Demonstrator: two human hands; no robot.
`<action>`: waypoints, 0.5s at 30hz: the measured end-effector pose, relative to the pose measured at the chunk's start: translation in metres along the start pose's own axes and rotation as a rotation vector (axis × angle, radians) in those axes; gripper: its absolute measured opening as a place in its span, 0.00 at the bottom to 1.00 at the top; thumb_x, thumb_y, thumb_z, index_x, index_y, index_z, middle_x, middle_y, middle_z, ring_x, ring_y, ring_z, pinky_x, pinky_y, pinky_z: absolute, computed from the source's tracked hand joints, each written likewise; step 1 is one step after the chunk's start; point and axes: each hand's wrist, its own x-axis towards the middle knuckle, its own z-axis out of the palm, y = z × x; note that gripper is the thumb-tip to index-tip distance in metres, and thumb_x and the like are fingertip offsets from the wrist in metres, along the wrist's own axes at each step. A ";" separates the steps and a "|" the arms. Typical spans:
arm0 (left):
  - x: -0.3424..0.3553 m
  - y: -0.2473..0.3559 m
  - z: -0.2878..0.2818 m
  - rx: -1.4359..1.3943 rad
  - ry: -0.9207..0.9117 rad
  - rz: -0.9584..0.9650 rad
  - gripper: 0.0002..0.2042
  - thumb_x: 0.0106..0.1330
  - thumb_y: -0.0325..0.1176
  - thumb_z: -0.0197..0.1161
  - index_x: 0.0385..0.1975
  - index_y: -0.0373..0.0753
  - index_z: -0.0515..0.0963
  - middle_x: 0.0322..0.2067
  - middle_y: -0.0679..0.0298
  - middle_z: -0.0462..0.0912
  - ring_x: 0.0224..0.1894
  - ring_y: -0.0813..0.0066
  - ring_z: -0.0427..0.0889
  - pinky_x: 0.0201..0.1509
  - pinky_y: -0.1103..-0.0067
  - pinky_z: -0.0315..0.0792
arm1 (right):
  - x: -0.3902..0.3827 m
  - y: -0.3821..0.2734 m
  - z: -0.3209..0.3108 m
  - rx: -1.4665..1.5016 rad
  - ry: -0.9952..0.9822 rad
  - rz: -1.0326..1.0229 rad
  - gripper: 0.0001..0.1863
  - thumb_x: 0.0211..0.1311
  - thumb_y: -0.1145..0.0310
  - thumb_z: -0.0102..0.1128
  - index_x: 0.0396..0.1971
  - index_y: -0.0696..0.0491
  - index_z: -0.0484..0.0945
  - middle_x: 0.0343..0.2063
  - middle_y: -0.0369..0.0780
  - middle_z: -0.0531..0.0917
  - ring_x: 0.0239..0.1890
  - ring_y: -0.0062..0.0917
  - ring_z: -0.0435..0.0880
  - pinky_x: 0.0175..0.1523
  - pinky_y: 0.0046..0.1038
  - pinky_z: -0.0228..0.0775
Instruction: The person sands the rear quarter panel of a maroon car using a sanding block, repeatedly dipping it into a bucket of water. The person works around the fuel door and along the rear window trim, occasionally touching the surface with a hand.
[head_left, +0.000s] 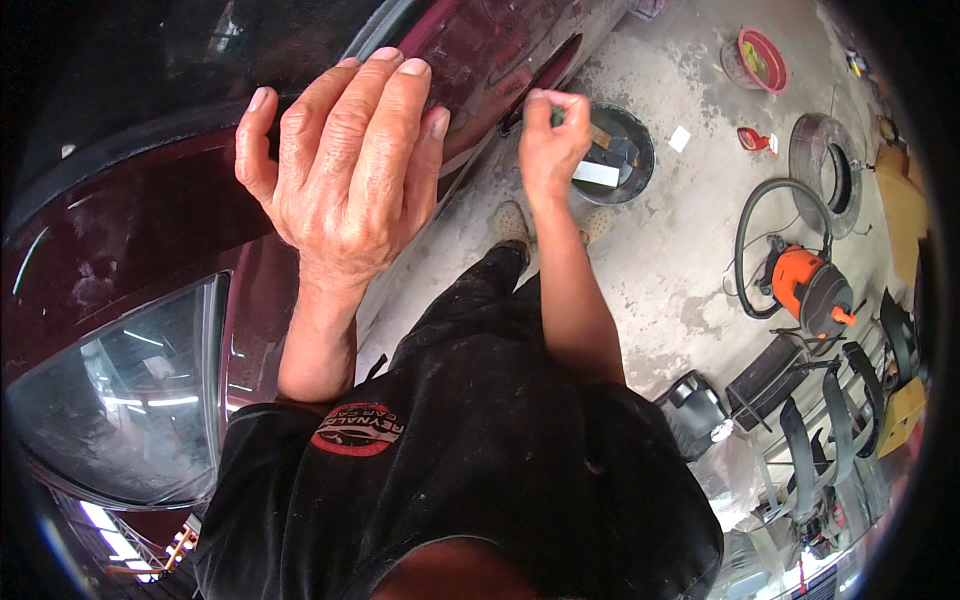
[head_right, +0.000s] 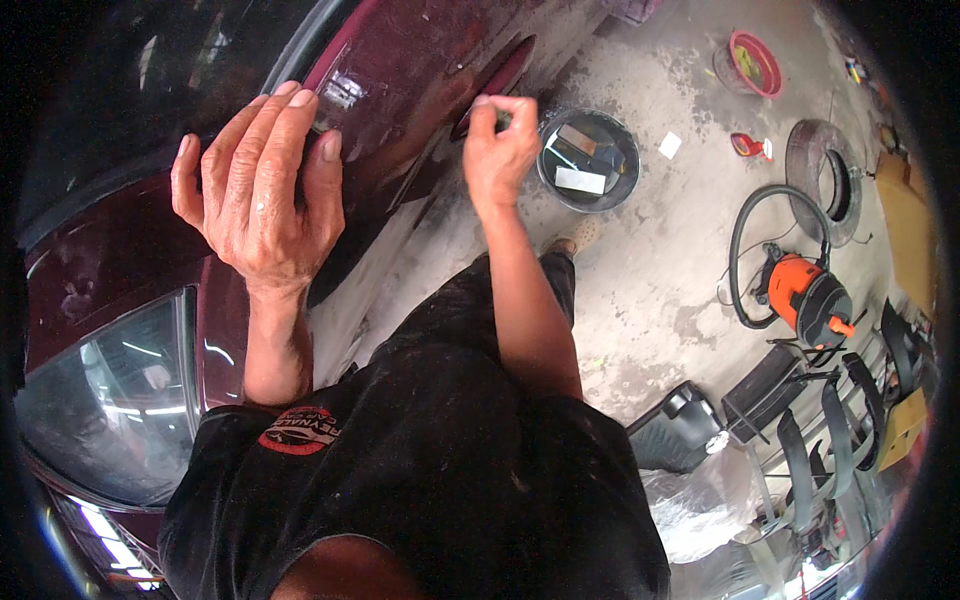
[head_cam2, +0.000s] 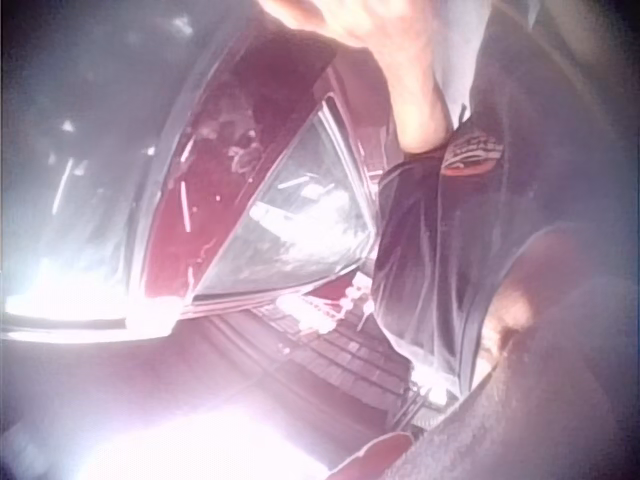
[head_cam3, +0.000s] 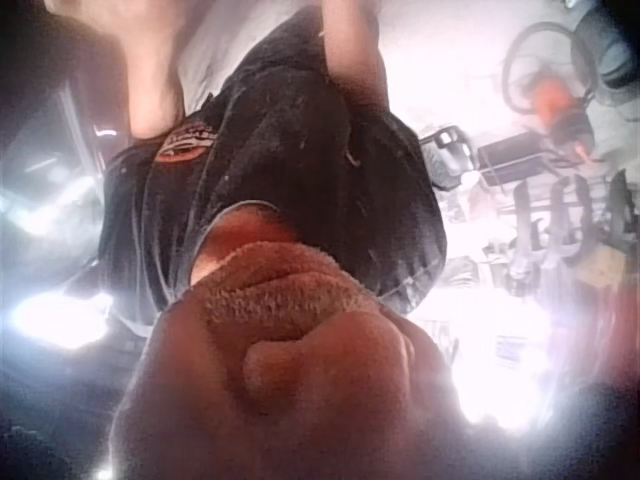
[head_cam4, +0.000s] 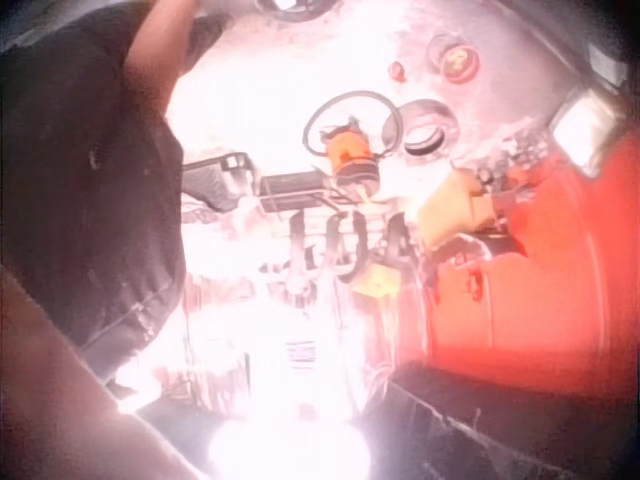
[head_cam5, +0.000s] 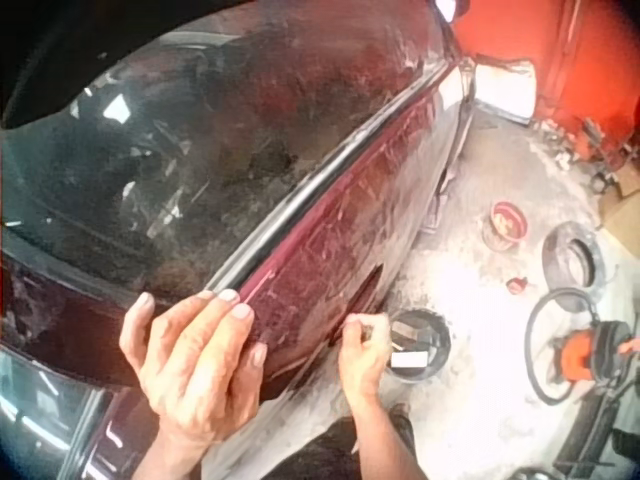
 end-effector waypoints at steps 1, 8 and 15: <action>0.001 0.001 0.000 -0.001 -0.008 0.001 0.13 0.59 0.33 0.73 0.44 0.45 0.87 0.43 0.70 0.90 0.49 0.76 0.86 0.71 0.71 0.57 | 0.012 0.008 0.001 0.010 0.030 -0.053 0.11 0.59 0.65 0.66 0.32 0.59 0.78 0.30 0.50 0.84 0.36 0.44 0.84 0.47 0.40 0.74; -0.001 -0.001 0.003 0.000 0.025 0.011 0.12 0.60 0.34 0.73 0.44 0.46 0.87 0.44 0.71 0.89 0.49 0.77 0.86 0.71 0.72 0.57 | 0.065 0.005 0.003 0.283 0.010 0.359 0.11 0.61 0.67 0.68 0.35 0.59 0.78 0.36 0.45 0.85 0.41 0.31 0.81 0.52 0.36 0.72; 0.000 0.000 0.000 0.015 0.001 0.011 0.11 0.61 0.35 0.72 0.43 0.46 0.87 0.43 0.71 0.90 0.49 0.77 0.86 0.71 0.72 0.57 | -0.048 0.017 -0.002 0.312 -0.071 0.150 0.11 0.65 0.68 0.69 0.36 0.57 0.76 0.34 0.39 0.81 0.41 0.23 0.77 0.52 0.28 0.69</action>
